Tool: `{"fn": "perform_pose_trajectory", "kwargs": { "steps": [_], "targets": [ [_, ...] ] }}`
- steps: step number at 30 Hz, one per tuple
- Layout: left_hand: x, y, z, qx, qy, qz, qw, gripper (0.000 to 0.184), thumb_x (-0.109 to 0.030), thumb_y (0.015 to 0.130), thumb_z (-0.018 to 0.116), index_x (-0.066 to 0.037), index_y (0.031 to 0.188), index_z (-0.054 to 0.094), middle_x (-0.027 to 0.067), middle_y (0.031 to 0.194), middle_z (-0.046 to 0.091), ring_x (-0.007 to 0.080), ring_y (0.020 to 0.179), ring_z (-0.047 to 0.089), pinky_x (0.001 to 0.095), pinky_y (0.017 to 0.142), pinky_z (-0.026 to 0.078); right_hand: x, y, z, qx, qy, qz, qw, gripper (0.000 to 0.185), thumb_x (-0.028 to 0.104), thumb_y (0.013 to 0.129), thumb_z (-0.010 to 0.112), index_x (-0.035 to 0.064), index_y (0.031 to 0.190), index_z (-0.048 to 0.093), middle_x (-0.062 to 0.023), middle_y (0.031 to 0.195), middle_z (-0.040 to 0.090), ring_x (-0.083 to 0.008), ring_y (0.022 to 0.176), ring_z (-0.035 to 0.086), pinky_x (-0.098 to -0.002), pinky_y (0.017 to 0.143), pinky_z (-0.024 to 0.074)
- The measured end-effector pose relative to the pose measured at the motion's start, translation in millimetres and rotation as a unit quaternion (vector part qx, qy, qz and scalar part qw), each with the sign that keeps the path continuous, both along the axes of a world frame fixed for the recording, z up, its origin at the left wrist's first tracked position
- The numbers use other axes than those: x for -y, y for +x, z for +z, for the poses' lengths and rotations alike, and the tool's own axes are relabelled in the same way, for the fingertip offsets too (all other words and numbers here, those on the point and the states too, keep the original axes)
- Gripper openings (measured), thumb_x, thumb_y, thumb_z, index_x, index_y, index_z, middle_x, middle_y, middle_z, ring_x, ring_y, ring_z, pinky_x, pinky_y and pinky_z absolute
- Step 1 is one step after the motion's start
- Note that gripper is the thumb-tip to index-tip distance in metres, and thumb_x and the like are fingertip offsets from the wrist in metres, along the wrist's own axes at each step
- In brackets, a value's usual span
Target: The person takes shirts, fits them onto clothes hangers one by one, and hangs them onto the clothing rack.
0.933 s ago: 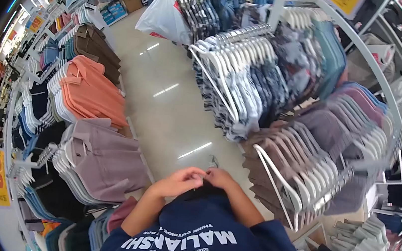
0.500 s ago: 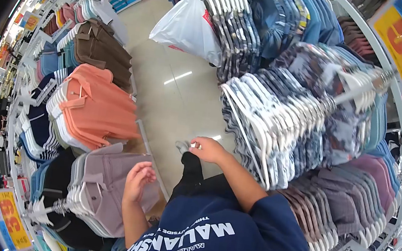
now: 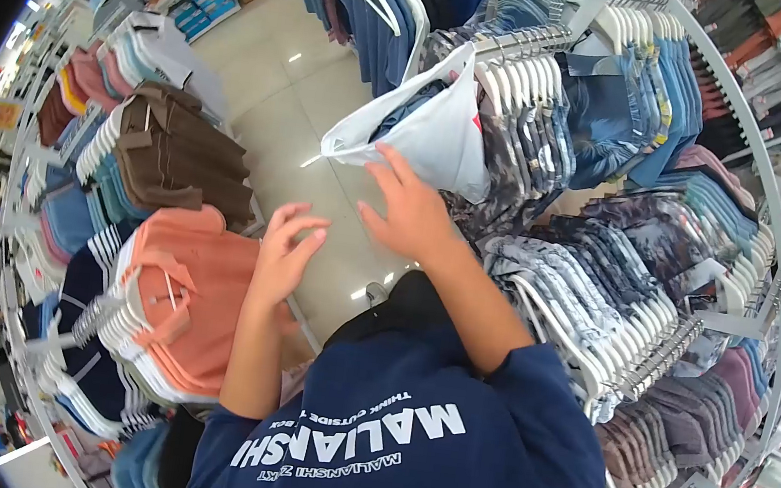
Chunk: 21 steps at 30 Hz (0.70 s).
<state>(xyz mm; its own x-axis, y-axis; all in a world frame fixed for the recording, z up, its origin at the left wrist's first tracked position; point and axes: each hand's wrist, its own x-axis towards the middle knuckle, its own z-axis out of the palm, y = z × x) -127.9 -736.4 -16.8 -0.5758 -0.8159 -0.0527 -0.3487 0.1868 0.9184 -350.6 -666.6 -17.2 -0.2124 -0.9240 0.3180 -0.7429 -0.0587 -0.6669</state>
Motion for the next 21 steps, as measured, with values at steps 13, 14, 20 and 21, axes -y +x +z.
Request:
{"fn": "perform_pose_trajectory", "kwargs": {
  "steps": [13,14,20,21],
  "targets": [
    [175.8,-183.5,-67.3,0.219,-0.221,-0.221,0.924,0.053,-0.014,0.087,0.066,-0.003,0.136,0.053,0.0162,0.112,0.059,0.0364,0.099,0.063,0.0436,0.083,0.052,86.0,-56.4,-18.4,-0.023,0.376,-0.284,0.882,0.076,0.045,0.085,0.066,-0.0049,0.138,0.042,-0.0250,0.091,0.070,-0.0414,0.082,0.070,-0.0501,0.072,0.0556],
    [183.2,-189.4,-70.3,0.218,-0.220,-0.238,0.921,0.053,-0.014,0.087,0.066,-0.003,0.136,0.053,0.0162,0.112,0.059,0.0364,0.099,0.063,0.0436,0.083,0.052,88.5,-62.2,-17.8,-0.013,0.393,-0.305,0.868,0.085,0.049,0.085,0.066,-0.0059,0.143,0.037,-0.0250,0.092,0.070,-0.0404,0.083,0.071,-0.0485,0.073,0.0561],
    [216.2,-190.7,-70.8,0.133,-0.226,-0.293,0.920,0.057,-0.012,0.082,0.066,-0.003,0.137,0.053,0.0093,0.092,0.063,0.0313,0.083,0.066,0.0414,0.075,0.053,121.2,-64.4,-37.7,0.004,0.377,-0.387,0.842,0.060,0.048,0.081,0.070,0.0039,0.120,0.058,-0.0203,0.087,0.071,-0.0380,0.081,0.071,-0.0478,0.072,0.0561],
    [220.3,-189.8,-70.9,0.119,-0.204,-0.328,0.915,0.059,-0.013,0.080,0.066,-0.004,0.137,0.053,0.0092,0.090,0.064,0.0308,0.082,0.066,0.0411,0.074,0.053,130.3,-62.9,-44.2,0.006,0.352,-0.407,0.843,0.047,0.046,0.079,0.072,0.0094,0.109,0.068,-0.0186,0.084,0.071,-0.0374,0.080,0.070,-0.0481,0.071,0.0559]
  ]
}}
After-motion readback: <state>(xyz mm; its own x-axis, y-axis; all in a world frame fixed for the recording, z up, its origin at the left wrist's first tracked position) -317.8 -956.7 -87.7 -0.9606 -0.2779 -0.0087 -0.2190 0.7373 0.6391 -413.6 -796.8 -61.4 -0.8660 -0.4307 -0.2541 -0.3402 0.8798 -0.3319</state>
